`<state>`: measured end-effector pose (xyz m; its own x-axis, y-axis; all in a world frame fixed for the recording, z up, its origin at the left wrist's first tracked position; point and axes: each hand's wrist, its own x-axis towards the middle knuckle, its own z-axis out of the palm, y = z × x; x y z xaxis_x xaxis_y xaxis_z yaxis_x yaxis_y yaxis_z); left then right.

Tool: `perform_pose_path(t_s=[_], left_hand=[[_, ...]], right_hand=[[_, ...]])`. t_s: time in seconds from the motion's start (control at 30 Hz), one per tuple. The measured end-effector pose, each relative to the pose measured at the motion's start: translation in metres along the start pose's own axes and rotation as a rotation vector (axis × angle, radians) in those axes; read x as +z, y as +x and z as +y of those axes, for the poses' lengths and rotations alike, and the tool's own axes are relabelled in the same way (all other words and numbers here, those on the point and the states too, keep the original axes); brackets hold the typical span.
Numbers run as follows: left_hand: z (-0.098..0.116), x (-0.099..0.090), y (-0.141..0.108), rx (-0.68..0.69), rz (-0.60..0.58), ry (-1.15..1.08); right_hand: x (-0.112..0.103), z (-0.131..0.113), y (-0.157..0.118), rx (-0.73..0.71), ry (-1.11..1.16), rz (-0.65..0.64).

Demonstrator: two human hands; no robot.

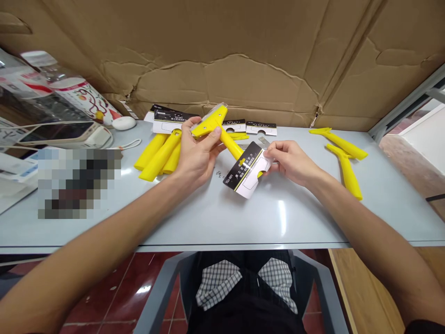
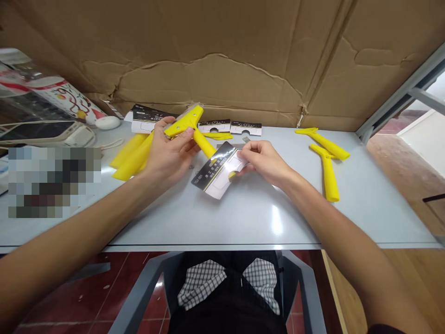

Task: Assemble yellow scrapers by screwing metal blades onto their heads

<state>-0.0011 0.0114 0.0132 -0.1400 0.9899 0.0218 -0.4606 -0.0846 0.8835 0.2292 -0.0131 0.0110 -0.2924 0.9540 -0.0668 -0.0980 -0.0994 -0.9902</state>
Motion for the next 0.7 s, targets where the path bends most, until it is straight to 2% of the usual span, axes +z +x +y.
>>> perform_pose_path(t_s=[0.27,0.5,0.7], left_hand=[[-0.001,0.0,0.008,-0.048,0.046,-0.026],[0.0,-0.004,0.008,-0.015,0.013,-0.018],[-0.001,-0.001,0.004,-0.044,-0.011,0.003]], right_hand=[[0.006,0.0,0.002,-0.077,0.111,0.285],[0.01,0.001,0.001,-0.141,0.127,0.364],[0.014,0.004,0.001,-0.176,0.097,0.448]])
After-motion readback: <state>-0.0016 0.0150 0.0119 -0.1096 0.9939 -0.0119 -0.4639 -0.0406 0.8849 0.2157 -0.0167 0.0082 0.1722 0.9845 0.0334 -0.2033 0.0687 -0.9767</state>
